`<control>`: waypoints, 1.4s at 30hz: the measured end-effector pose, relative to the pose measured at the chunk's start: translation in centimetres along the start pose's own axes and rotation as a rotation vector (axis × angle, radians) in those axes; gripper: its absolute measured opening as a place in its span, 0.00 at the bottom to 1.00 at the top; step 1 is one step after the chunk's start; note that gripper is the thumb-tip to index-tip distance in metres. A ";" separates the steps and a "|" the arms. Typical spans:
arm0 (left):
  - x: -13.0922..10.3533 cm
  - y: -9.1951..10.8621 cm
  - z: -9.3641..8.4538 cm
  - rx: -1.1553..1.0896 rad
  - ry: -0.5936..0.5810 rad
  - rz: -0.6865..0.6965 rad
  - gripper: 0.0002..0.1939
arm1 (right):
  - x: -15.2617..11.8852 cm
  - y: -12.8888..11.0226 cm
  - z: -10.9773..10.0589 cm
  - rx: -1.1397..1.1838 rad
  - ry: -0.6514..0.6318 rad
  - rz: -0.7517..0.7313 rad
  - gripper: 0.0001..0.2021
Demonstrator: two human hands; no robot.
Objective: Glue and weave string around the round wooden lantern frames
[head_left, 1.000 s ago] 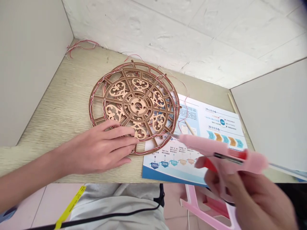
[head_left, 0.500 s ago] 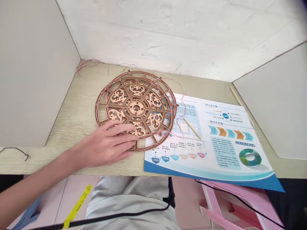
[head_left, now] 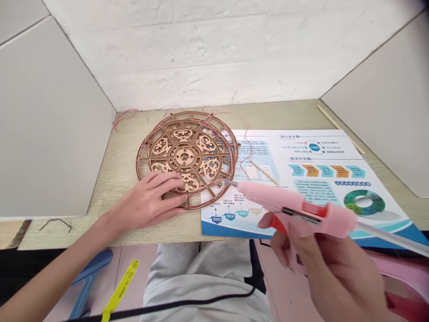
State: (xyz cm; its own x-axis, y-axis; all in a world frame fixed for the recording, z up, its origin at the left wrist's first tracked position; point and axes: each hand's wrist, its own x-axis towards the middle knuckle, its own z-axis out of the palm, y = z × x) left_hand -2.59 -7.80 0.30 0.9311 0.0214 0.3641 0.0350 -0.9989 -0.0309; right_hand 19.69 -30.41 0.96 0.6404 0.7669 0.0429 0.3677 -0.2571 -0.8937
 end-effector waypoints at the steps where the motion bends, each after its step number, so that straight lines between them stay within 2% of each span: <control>1: -0.1 -0.1 0.1 -0.026 -0.004 -0.012 0.08 | 0.2 -1.0 0.8 0.008 -0.019 0.025 0.18; 4: -0.3 -0.6 0.5 -0.115 -0.010 -0.037 0.10 | 0.1 -2.7 2.5 0.036 0.004 0.105 0.21; 10: -0.6 -1.2 1.1 -0.170 0.046 -0.019 0.11 | -0.1 -3.4 3.7 0.008 -0.004 0.197 0.21; 19: -1.0 -1.2 1.5 -0.193 0.081 -0.078 0.15 | 0.1 -2.8 4.4 -0.136 -0.089 0.103 0.22; 24: -1.1 -1.3 1.4 -0.243 0.080 -0.098 0.13 | -0.1 -2.3 4.6 -0.208 -0.167 0.011 0.20; 28: -1.3 -1.6 1.5 -0.234 0.110 -0.073 0.12 | 0.2 -2.5 4.7 -0.220 -0.212 0.002 0.19; 33: -1.4 -1.7 1.5 -0.189 0.156 -0.039 0.11 | 0.3 -3.3 5.2 -0.253 -0.167 0.056 0.21; 38: -1.5 -1.8 1.5 -0.182 0.119 -0.031 0.11 | 0.2 -3.6 5.5 -0.251 -0.156 0.062 0.22; 42: -1.6 -1.8 1.6 -0.195 0.117 -0.027 0.11 | 0.3 -3.0 4.8 -0.288 -0.177 0.052 0.22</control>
State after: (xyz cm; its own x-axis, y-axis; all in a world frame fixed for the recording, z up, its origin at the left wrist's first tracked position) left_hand -3.54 -5.94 -1.75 0.8818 0.0545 0.4685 -0.0220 -0.9875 0.1563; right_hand 15.53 -26.57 1.51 0.5459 0.8318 -0.1004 0.5291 -0.4351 -0.7285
